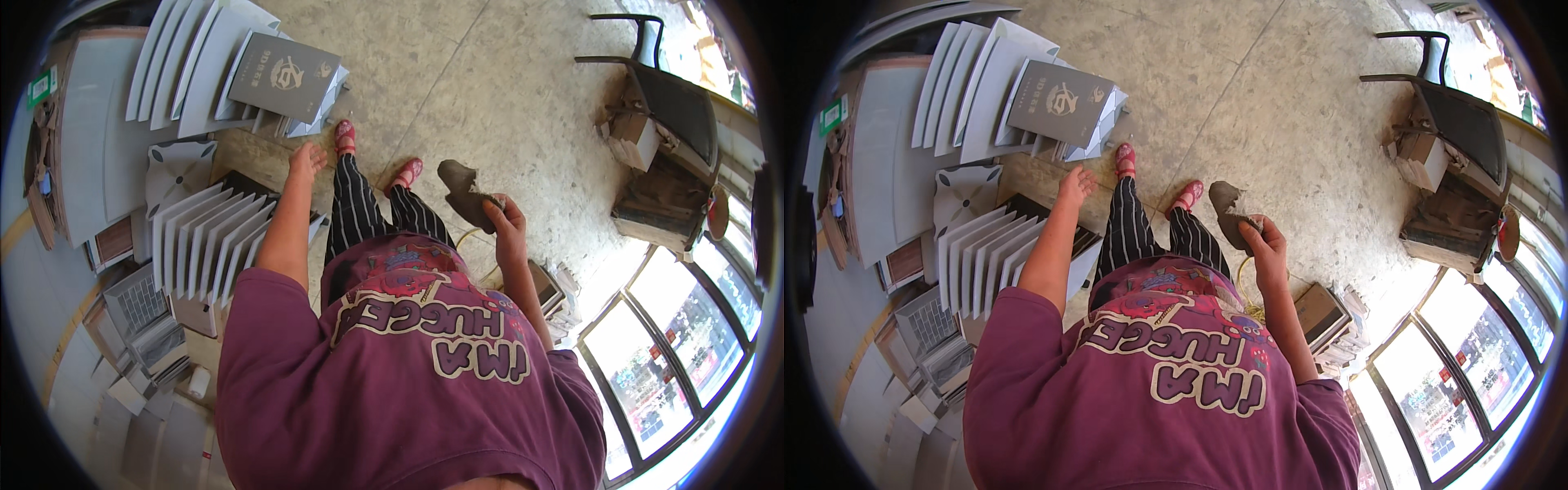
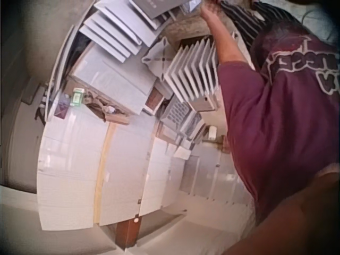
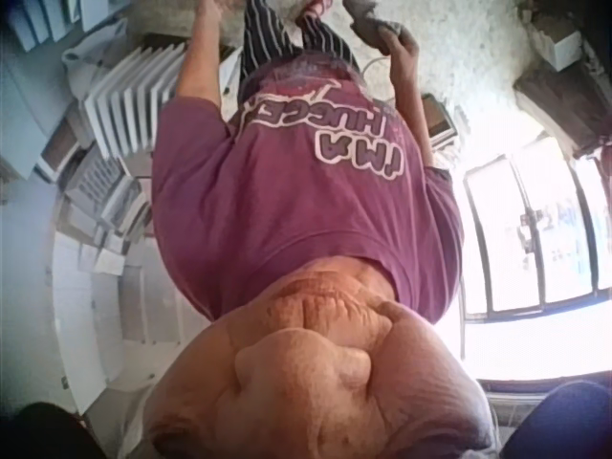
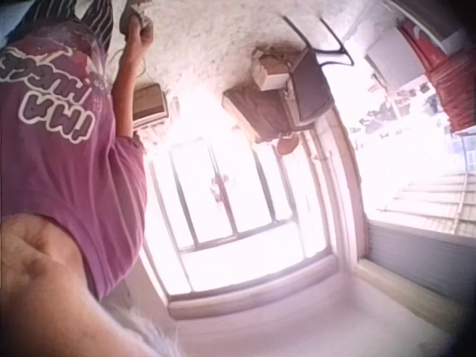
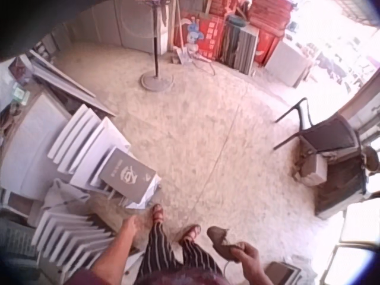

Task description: The person handles a cloth, picks up a square ceramic tile from a stack, and wipes the surfaces and corners of the tile before placing it on top of a cardboard box.

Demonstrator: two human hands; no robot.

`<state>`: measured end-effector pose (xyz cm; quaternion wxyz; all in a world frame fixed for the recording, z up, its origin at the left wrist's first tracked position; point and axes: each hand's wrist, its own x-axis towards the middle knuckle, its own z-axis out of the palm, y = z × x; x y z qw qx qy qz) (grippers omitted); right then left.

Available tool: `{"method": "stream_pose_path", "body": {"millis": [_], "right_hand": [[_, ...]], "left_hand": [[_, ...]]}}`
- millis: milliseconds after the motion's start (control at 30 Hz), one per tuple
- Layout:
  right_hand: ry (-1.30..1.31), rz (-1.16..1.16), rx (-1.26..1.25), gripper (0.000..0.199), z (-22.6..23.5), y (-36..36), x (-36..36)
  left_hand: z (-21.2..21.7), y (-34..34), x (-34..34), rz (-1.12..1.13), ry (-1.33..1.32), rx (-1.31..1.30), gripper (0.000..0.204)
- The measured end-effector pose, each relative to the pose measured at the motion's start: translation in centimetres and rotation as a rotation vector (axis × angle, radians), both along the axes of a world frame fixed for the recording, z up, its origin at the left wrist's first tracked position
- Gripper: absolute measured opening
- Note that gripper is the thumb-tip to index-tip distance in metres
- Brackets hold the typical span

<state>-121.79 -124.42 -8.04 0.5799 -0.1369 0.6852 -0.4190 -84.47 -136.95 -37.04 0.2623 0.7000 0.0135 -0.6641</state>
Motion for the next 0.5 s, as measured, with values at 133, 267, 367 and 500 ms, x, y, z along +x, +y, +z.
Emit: {"method": "stream_pose_path", "body": {"millis": [133, 267, 367, 500], "right_hand": [[-0.013, 0.004, 0.08, 0.011, -1.8, -1.3, 1.5], [-0.077, 0.025, 0.116, 0.013, -2.9, -2.9, 3.1], [-0.072, 0.045, 0.169, 0.014, -3.3, -3.3, 4.0], [-0.098, 0.021, 0.213, 0.014, -3.2, -4.6, 5.1]], "left_hand": [[-1.3, -3.8, 0.2, -0.026, 0.005, -0.003, 0.066], [-4.9, -6.4, 1.2, 0.043, 0.057, 0.035, 0.079], [-8.0, -7.8, 1.6, 0.104, 0.036, 0.104, 0.087], [-9.8, -8.8, 1.6, 0.151, 0.04, 0.105, 0.091]]}}
